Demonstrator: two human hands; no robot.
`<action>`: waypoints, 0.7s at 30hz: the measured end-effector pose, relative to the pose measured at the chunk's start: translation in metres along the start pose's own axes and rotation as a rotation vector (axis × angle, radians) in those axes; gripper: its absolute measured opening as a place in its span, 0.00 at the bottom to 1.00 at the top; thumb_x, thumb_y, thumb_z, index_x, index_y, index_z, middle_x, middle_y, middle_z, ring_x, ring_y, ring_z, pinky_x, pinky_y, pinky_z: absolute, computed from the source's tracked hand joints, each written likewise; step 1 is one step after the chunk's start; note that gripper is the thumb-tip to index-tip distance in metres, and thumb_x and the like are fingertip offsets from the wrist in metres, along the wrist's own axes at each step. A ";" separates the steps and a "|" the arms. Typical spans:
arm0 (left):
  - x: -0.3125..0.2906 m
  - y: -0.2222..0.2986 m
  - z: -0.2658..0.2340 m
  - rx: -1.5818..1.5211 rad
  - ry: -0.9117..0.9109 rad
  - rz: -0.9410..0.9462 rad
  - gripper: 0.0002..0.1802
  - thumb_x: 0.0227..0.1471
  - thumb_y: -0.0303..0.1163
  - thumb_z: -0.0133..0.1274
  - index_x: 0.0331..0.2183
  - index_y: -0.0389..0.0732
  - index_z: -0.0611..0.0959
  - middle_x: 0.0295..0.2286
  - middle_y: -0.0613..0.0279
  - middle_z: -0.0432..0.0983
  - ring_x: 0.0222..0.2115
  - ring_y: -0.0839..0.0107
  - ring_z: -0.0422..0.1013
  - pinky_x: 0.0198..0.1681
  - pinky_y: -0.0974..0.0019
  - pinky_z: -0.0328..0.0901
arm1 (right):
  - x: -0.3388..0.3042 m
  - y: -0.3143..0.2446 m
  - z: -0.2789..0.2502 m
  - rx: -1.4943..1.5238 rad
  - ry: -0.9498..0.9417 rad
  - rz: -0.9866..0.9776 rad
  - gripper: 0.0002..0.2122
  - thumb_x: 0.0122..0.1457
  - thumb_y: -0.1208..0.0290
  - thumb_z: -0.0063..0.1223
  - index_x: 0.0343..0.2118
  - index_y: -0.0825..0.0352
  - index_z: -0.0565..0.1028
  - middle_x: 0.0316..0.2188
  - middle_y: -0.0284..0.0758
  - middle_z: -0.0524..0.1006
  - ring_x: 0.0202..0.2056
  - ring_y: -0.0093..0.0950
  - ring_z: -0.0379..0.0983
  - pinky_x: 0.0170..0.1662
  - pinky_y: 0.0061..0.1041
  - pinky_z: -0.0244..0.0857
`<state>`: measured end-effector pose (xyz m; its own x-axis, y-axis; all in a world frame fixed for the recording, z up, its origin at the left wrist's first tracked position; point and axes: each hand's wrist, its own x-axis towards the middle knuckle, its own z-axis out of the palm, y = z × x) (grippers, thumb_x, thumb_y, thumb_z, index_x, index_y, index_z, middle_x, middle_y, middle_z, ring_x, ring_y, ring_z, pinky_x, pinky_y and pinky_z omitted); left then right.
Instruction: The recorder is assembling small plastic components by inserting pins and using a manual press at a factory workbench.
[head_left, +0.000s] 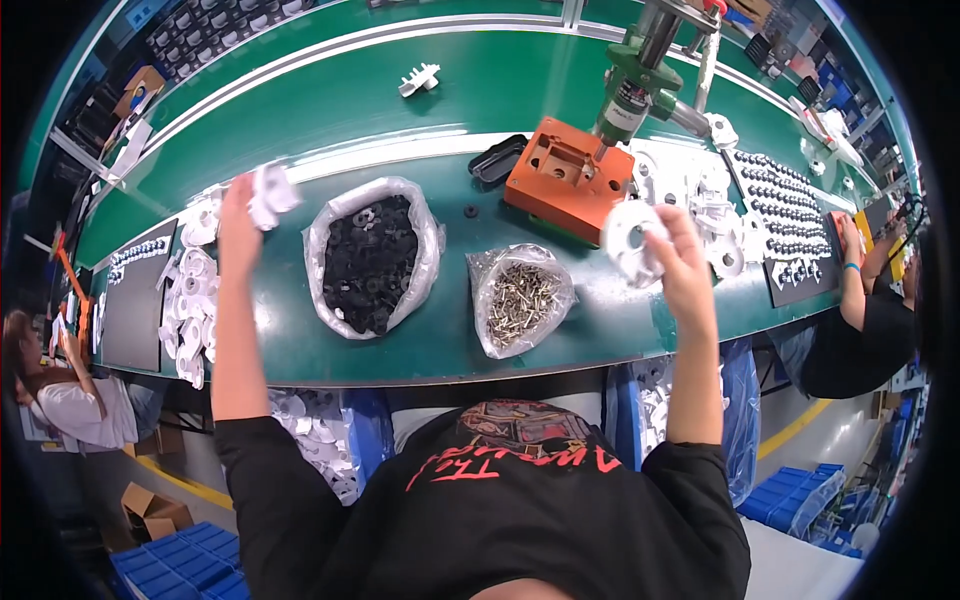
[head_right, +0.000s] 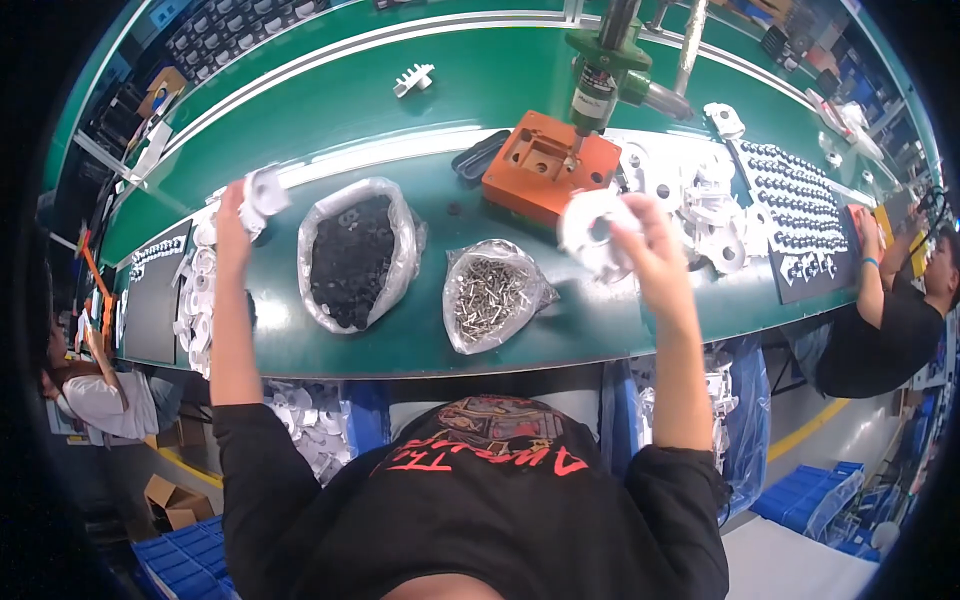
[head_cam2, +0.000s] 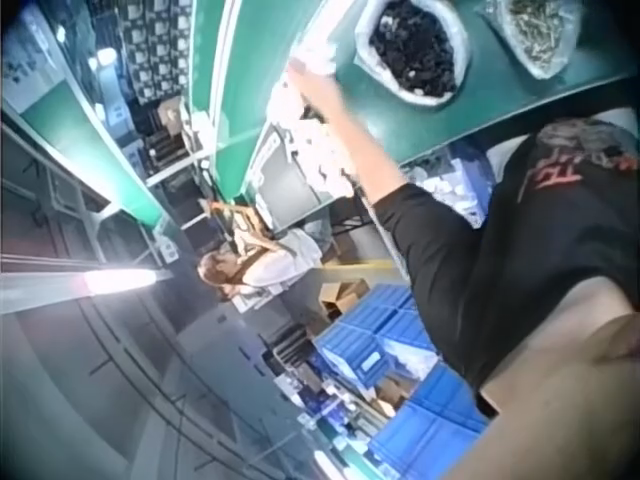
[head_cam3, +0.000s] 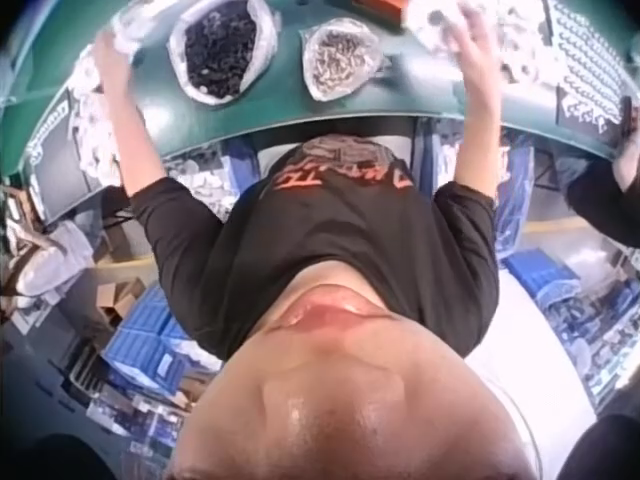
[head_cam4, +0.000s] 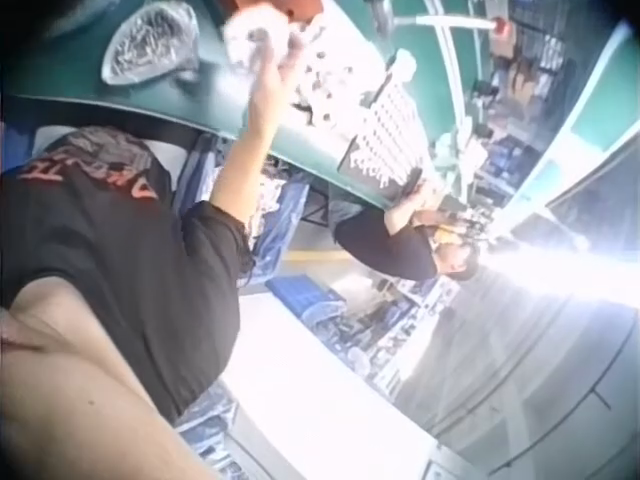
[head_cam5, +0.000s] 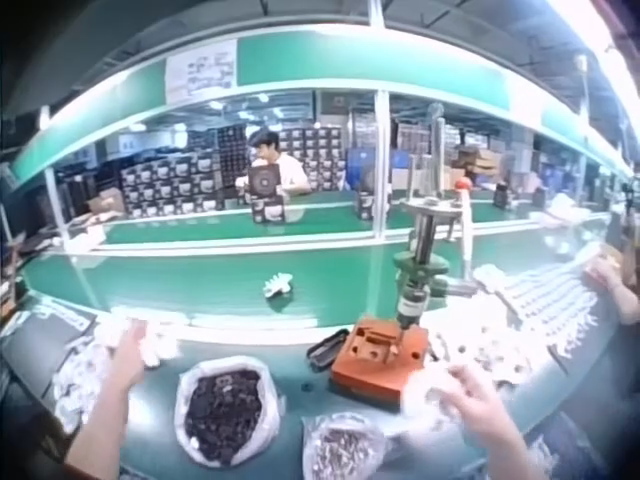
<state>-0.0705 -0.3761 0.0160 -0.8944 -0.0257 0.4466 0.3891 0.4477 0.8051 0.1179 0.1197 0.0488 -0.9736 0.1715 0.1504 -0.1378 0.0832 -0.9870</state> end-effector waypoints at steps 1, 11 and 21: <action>-0.014 0.042 0.024 -0.048 -0.108 0.117 0.13 0.54 0.31 0.45 0.40 0.35 0.75 0.32 0.62 0.75 0.33 0.74 0.69 0.38 0.69 0.64 | -0.001 -0.002 0.017 0.030 -0.050 0.024 0.11 0.59 0.75 0.43 0.45 0.68 0.64 0.35 0.29 0.70 0.37 0.17 0.66 0.42 0.16 0.61; -0.113 0.194 0.178 -0.693 -0.280 -0.026 0.21 0.61 0.45 0.36 0.26 0.39 0.71 0.21 0.72 0.65 0.22 0.86 0.60 0.25 0.78 0.57 | -0.008 -0.008 0.115 -0.016 0.003 -0.393 0.09 0.63 0.72 0.39 0.42 0.71 0.64 0.40 0.33 0.68 0.38 0.18 0.67 0.40 0.16 0.62; -0.125 0.195 0.188 -0.943 -0.121 -0.232 0.21 0.61 0.43 0.36 0.25 0.39 0.72 0.20 0.71 0.66 0.21 0.86 0.60 0.24 0.78 0.57 | -0.019 0.001 0.137 0.242 0.121 -0.124 0.09 0.60 0.69 0.46 0.36 0.71 0.69 0.30 0.34 0.72 0.28 0.20 0.68 0.31 0.18 0.62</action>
<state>0.0759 -0.1172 0.0440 -0.9670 0.0923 0.2375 0.1708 -0.4570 0.8729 0.1112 -0.0182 0.0374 -0.9198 0.2919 0.2622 -0.3080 -0.1232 -0.9434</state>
